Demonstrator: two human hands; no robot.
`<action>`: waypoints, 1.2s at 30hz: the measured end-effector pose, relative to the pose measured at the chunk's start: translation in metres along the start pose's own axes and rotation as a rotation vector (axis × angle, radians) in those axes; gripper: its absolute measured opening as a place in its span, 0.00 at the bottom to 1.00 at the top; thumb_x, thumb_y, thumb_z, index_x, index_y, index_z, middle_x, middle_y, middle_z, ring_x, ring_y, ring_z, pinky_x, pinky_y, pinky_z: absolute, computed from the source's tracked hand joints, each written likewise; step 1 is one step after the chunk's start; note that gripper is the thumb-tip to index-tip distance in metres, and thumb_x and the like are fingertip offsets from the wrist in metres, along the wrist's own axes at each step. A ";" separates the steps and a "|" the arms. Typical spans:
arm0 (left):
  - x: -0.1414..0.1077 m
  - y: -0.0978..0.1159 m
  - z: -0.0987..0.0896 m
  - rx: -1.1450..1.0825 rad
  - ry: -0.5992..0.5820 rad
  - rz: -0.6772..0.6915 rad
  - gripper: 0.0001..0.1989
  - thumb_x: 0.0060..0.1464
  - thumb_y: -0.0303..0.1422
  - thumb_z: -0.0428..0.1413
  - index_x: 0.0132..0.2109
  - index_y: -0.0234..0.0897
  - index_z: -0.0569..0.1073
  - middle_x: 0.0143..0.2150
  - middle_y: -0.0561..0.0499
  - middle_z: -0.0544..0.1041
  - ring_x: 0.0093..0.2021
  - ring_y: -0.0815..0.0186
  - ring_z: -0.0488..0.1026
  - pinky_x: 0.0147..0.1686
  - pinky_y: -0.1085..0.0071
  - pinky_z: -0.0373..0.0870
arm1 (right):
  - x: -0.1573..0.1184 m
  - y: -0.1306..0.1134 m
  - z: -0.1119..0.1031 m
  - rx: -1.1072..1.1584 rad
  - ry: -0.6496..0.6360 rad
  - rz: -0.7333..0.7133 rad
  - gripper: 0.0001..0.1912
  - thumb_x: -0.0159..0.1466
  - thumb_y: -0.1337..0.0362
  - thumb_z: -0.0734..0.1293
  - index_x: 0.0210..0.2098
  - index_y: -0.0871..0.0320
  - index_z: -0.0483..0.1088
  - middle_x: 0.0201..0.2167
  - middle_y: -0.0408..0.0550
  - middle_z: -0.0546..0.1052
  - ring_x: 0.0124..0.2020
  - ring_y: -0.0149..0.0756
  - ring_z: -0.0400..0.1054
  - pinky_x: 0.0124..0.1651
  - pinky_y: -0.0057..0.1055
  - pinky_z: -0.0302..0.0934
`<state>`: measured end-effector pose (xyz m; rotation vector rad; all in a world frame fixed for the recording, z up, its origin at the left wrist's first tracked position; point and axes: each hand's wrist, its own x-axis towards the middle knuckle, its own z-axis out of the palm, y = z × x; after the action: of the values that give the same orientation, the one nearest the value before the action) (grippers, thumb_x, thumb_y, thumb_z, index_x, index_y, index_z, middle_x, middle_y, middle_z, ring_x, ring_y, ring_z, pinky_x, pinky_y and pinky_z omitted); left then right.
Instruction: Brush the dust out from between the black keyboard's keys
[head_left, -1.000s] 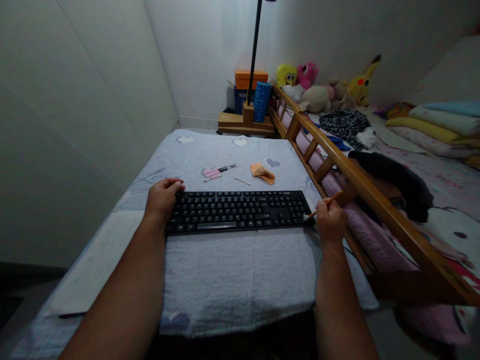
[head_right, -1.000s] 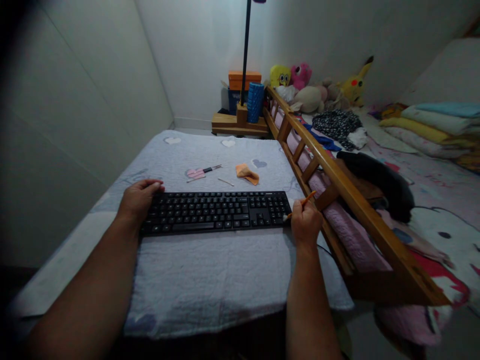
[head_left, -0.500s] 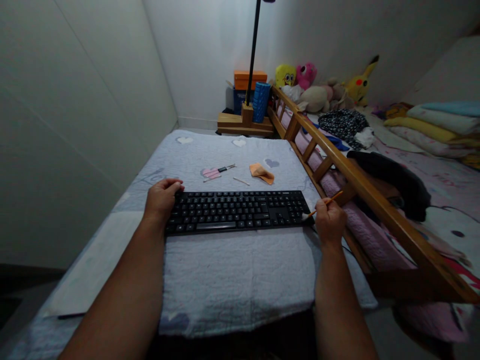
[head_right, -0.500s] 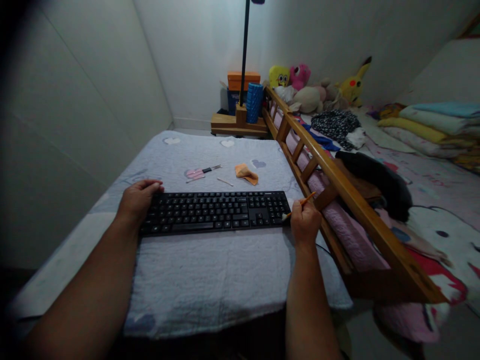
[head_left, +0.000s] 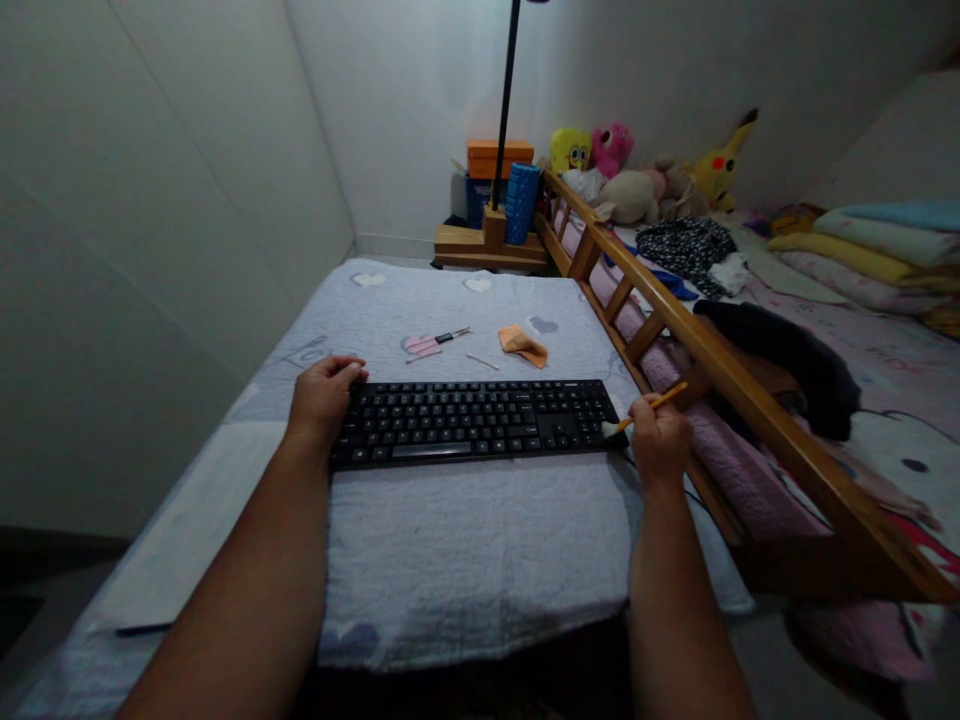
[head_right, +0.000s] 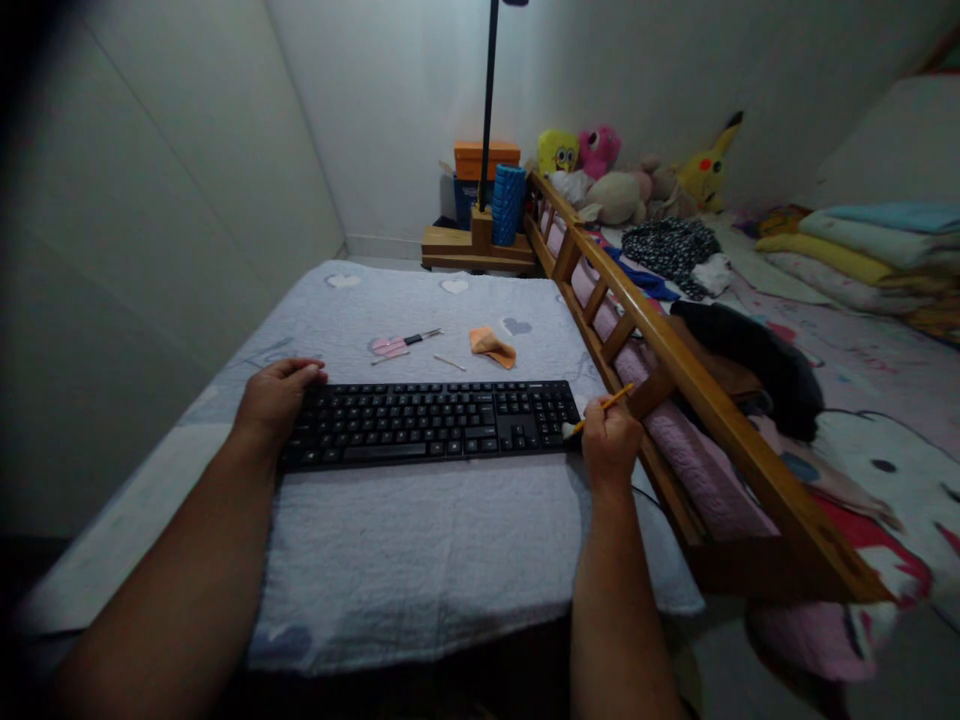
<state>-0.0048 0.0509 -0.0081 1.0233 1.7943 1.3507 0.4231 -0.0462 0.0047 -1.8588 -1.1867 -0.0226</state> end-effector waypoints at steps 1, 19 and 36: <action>0.000 0.000 0.000 0.000 -0.001 0.002 0.09 0.42 0.34 0.60 0.34 0.38 0.78 0.28 0.52 0.77 0.32 0.63 0.74 0.38 0.68 0.72 | 0.000 0.000 0.000 -0.007 -0.003 0.005 0.15 0.58 0.53 0.58 0.22 0.54 0.67 0.19 0.46 0.70 0.28 0.43 0.67 0.35 0.36 0.56; -0.001 -0.001 -0.001 -0.007 -0.012 0.004 0.10 0.41 0.35 0.60 0.35 0.37 0.78 0.30 0.51 0.78 0.32 0.63 0.74 0.37 0.68 0.71 | 0.005 0.013 0.020 0.303 -0.045 0.044 0.19 0.65 0.48 0.61 0.40 0.58 0.71 0.33 0.49 0.78 0.32 0.39 0.73 0.41 0.37 0.68; -0.001 0.001 0.001 -0.034 -0.007 -0.004 0.09 0.41 0.34 0.60 0.33 0.37 0.78 0.28 0.52 0.77 0.31 0.63 0.74 0.37 0.68 0.71 | 0.006 0.011 0.015 0.171 -0.008 0.004 0.20 0.65 0.47 0.58 0.37 0.56 0.69 0.29 0.50 0.77 0.33 0.42 0.72 0.43 0.38 0.65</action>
<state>-0.0036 0.0501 -0.0073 1.0046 1.7614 1.3691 0.4286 -0.0332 -0.0088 -1.7125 -1.1538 0.0861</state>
